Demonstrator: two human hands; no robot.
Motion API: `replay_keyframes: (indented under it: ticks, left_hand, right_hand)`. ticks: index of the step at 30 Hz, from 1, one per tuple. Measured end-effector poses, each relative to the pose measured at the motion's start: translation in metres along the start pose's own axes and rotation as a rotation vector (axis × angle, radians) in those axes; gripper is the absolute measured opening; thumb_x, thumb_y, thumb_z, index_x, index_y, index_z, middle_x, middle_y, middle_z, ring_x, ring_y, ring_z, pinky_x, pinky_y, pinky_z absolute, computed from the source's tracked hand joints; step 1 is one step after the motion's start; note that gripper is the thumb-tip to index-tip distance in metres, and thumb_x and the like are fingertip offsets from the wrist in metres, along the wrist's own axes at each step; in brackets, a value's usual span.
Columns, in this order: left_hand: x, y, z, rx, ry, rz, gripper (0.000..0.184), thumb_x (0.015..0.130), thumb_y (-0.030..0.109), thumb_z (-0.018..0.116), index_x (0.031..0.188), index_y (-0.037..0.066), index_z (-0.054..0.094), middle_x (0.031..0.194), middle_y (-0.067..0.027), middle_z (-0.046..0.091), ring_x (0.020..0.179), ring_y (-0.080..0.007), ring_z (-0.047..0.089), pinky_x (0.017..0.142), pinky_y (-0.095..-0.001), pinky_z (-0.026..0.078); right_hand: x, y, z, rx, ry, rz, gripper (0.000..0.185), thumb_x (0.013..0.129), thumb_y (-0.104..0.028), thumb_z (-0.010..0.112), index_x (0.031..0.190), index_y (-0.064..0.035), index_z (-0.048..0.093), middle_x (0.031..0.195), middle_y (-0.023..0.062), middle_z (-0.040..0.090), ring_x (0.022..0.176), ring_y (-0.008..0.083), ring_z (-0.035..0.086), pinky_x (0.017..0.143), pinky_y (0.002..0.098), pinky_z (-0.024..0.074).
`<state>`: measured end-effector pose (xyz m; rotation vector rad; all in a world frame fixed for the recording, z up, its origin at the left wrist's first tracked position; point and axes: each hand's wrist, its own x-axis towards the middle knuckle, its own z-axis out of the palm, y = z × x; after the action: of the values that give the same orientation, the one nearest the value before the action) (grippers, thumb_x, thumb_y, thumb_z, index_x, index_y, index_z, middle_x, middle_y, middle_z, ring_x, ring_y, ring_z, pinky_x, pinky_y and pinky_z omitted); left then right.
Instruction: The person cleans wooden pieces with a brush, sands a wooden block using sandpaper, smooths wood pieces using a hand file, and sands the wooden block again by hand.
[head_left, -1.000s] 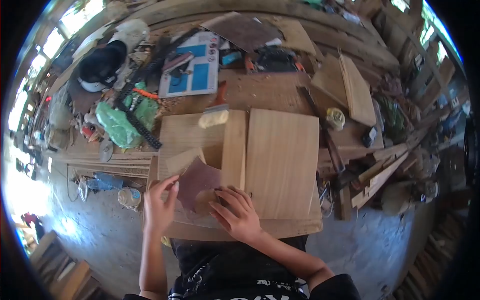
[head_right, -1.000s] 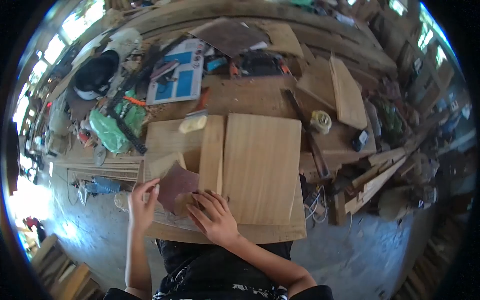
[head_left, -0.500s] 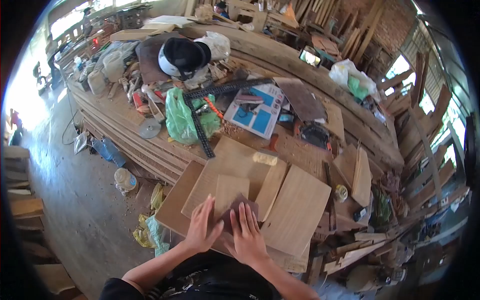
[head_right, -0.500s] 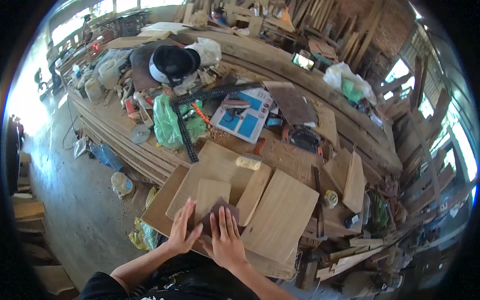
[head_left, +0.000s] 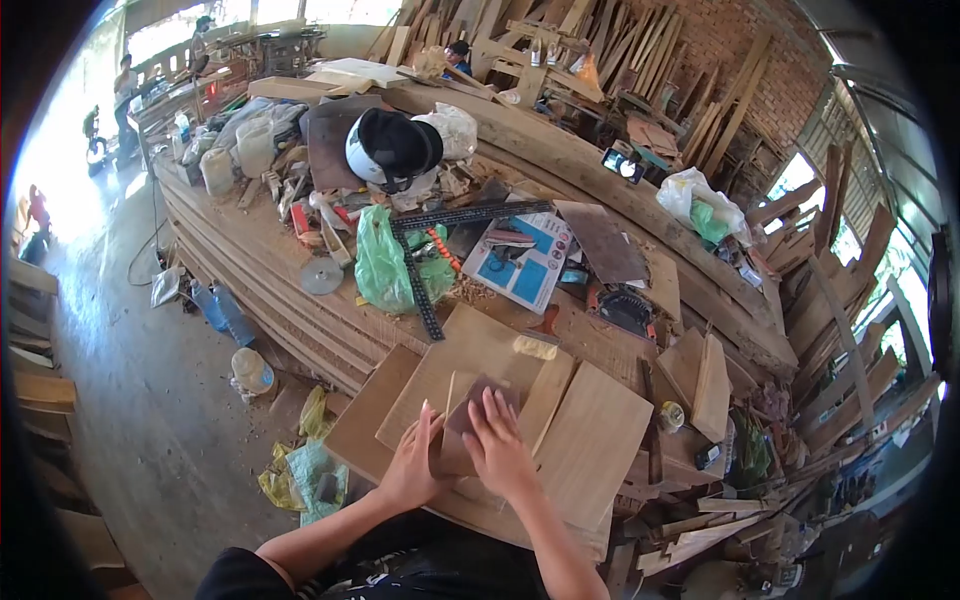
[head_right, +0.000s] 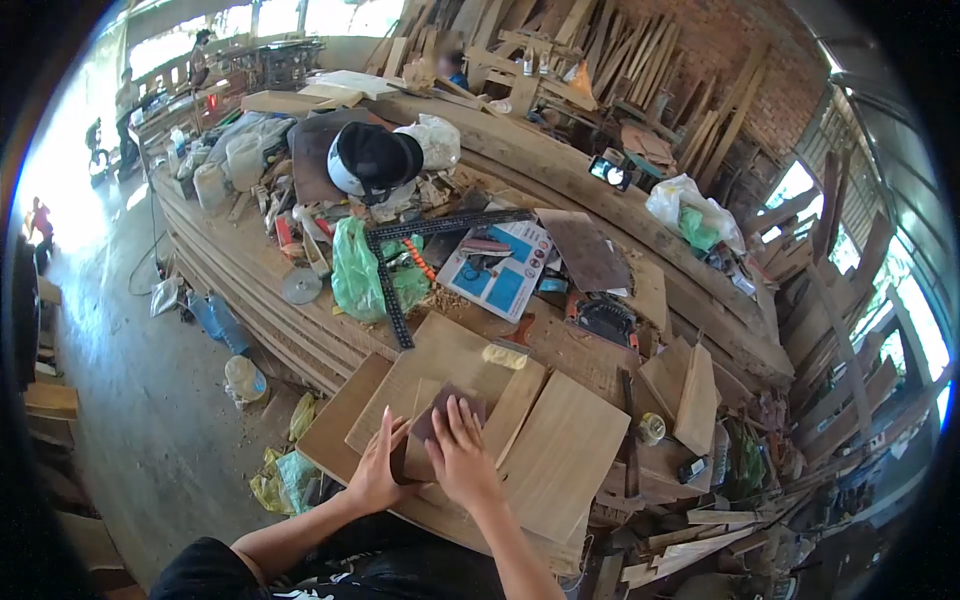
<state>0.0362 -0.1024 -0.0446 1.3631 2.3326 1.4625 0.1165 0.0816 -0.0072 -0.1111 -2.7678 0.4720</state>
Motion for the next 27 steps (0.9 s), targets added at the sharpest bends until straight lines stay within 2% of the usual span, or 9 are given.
replay_keyframes:
  ticks: [3, 6, 7, 9, 14, 18, 21, 24, 27]
  left_hand:
    - [0.001, -0.001, 0.002, 0.04, 0.022, 0.012, 0.132, 0.075, 0.027, 0.09, 0.161, -0.006, -0.006, 0.151, -0.0284, 0.05, 0.143, -0.0441, 0.045, 0.121, -0.0506, 0.031]
    - [0.001, -0.005, 0.005, 0.029, 0.032, 0.006, 0.134, 0.074, 0.028, 0.09, 0.161, -0.005, -0.007, 0.148, -0.0285, 0.053, 0.143, -0.0427, 0.045, 0.12, -0.0502, 0.032]
    - [0.0, -0.004, 0.006, -0.018, 0.034, -0.026, 0.136, 0.074, 0.028, 0.091, 0.161, -0.005, -0.008, 0.148, -0.0276, 0.054, 0.143, -0.0421, 0.046, 0.12, -0.0495, 0.033]
    - [0.0, 0.001, 0.002, -0.094, 0.025, -0.086, 0.138, 0.073, 0.029, 0.092, 0.161, -0.005, -0.009, 0.148, -0.0259, 0.055, 0.144, -0.041, 0.046, 0.119, -0.0482, 0.036]
    - [0.0, -0.001, 0.005, -0.049, 0.024, -0.065, 0.147, 0.067, 0.027, 0.096, 0.161, -0.001, -0.013, 0.148, -0.0232, 0.057, 0.145, -0.0378, 0.046, 0.117, -0.0451, 0.041]
    - [-0.002, -0.004, 0.008, -0.076, 0.044, -0.082, 0.145, 0.067, 0.024, 0.096, 0.161, -0.003, -0.01, 0.145, -0.026, 0.057, 0.143, -0.0394, 0.048, 0.116, -0.0449, 0.042]
    - [-0.009, -0.013, 0.013, -0.105, 0.022, -0.137, 0.142, 0.068, 0.022, 0.096, 0.161, -0.003, -0.008, 0.145, -0.0278, 0.057, 0.142, -0.0392, 0.049, 0.115, -0.0444, 0.043]
    - [-0.006, -0.008, 0.015, -0.08, 0.047, -0.114, 0.147, 0.065, 0.023, 0.098, 0.163, 0.001, -0.009, 0.146, -0.0297, 0.056, 0.142, -0.0373, 0.05, 0.112, -0.0429, 0.046]
    - [-0.004, -0.006, 0.018, -0.156, 0.055, -0.152, 0.145, 0.067, 0.024, 0.098, 0.163, 0.001, -0.009, 0.146, -0.0308, 0.055, 0.143, -0.039, 0.049, 0.115, -0.0443, 0.043]
  right_hand:
    - [-0.042, -0.017, -0.014, -0.008, -0.046, -0.046, 0.05, 0.102, -0.03, 0.059, 0.144, -0.0022, 0.057, 0.157, 0.0245, 0.043, 0.146, 0.0419, 0.042, 0.12, 0.0516, 0.0377]
    - [-0.047, -0.023, -0.019, -0.034, -0.098, -0.024, 0.051, 0.102, -0.032, 0.06, 0.143, -0.0025, 0.057, 0.156, 0.0246, 0.044, 0.146, 0.0415, 0.042, 0.119, 0.0521, 0.0378]
    - [-0.035, -0.013, -0.016, -0.096, -0.041, -0.039, 0.052, 0.101, -0.033, 0.061, 0.144, -0.0027, 0.057, 0.156, 0.0246, 0.044, 0.146, 0.0412, 0.042, 0.118, 0.0521, 0.0388]
    - [0.002, 0.004, -0.014, -0.062, -0.006, 0.065, 0.053, 0.103, -0.031, 0.058, 0.147, -0.0021, 0.053, 0.158, 0.0256, 0.043, 0.148, 0.0426, 0.039, 0.121, 0.051, 0.0351]
    - [0.044, 0.029, 0.01, -0.174, 0.031, 0.099, 0.055, 0.105, -0.039, 0.051, 0.147, -0.0029, 0.053, 0.159, 0.0231, 0.042, 0.147, 0.0396, 0.041, 0.121, 0.05, 0.0347]
    - [-0.007, -0.008, 0.002, -0.122, 0.047, 0.018, 0.054, 0.101, -0.032, 0.06, 0.147, -0.0047, 0.053, 0.159, 0.0218, 0.043, 0.148, 0.038, 0.039, 0.121, 0.0511, 0.0339]
    - [-0.047, -0.032, -0.009, -0.059, -0.049, 0.01, 0.056, 0.098, -0.031, 0.065, 0.147, -0.0067, 0.054, 0.159, 0.0204, 0.042, 0.148, 0.0374, 0.039, 0.121, 0.0519, 0.0341]
    - [-0.046, -0.027, -0.013, -0.006, -0.037, 0.036, 0.055, 0.097, -0.032, 0.066, 0.146, -0.0082, 0.055, 0.16, 0.0195, 0.042, 0.149, 0.0365, 0.039, 0.121, 0.0514, 0.0349]
    - [-0.019, -0.01, -0.001, -0.03, 0.041, 0.068, 0.054, 0.1, -0.033, 0.062, 0.147, -0.0063, 0.055, 0.16, 0.0199, 0.042, 0.149, 0.0364, 0.038, 0.123, 0.0509, 0.0317]
